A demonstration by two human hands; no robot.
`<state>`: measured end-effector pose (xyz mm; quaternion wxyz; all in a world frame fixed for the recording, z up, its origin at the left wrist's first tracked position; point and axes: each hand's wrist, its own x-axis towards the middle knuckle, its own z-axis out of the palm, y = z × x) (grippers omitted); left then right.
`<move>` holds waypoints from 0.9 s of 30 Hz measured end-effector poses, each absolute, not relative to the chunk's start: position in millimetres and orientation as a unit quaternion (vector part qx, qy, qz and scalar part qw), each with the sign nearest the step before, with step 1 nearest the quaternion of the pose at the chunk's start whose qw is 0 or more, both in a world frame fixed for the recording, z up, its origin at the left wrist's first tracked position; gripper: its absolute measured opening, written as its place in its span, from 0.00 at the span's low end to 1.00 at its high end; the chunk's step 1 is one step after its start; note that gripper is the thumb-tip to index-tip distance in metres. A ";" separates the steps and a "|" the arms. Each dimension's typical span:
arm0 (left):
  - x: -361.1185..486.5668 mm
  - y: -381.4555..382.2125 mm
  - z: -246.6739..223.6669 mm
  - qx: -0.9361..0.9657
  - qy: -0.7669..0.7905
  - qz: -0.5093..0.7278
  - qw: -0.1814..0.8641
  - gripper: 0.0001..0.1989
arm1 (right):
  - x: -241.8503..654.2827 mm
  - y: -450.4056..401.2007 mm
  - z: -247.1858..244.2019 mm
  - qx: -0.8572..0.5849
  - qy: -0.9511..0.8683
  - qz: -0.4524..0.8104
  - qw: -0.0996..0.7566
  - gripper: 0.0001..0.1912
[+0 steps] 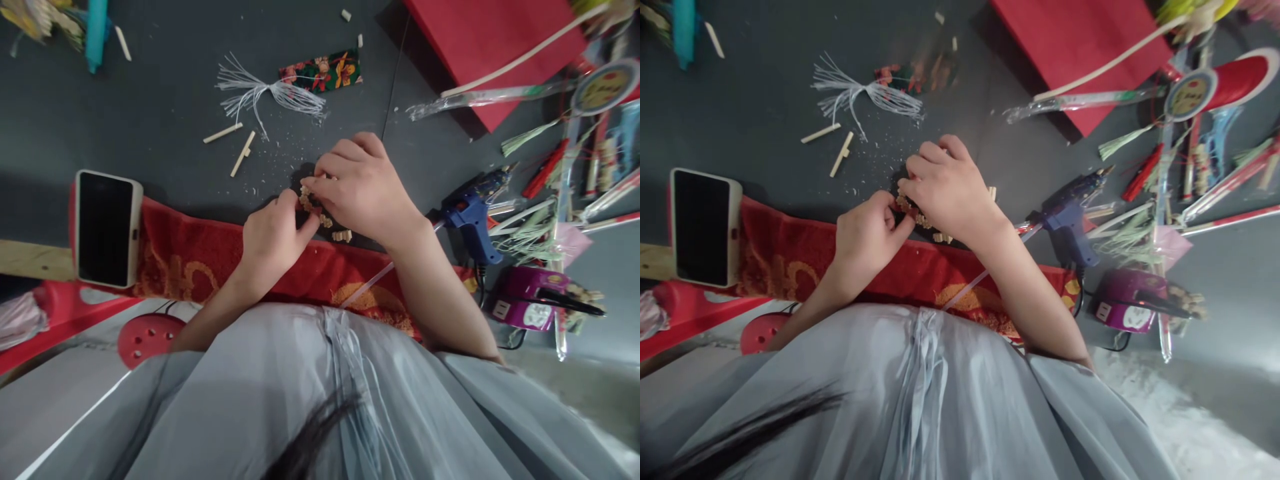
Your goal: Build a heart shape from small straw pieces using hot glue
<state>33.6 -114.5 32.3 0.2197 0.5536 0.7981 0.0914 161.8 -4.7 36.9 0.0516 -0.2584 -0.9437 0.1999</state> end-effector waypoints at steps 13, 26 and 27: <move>33.0 -109.3 37.7 0.567 0.787 0.087 0.225 0.10 | 158.9 -9.0 51.1 -0.252 -0.945 0.207 0.039 0.22; 29.7 -92.8 27.6 0.562 0.792 0.127 0.200 0.10 | 163.4 1.3 42.5 -0.281 -0.954 0.108 -0.005 0.16; 29.0 -94.1 26.7 0.561 0.791 0.140 0.202 0.11 | 164.3 1.9 41.7 -0.286 -0.952 0.110 -0.002 0.15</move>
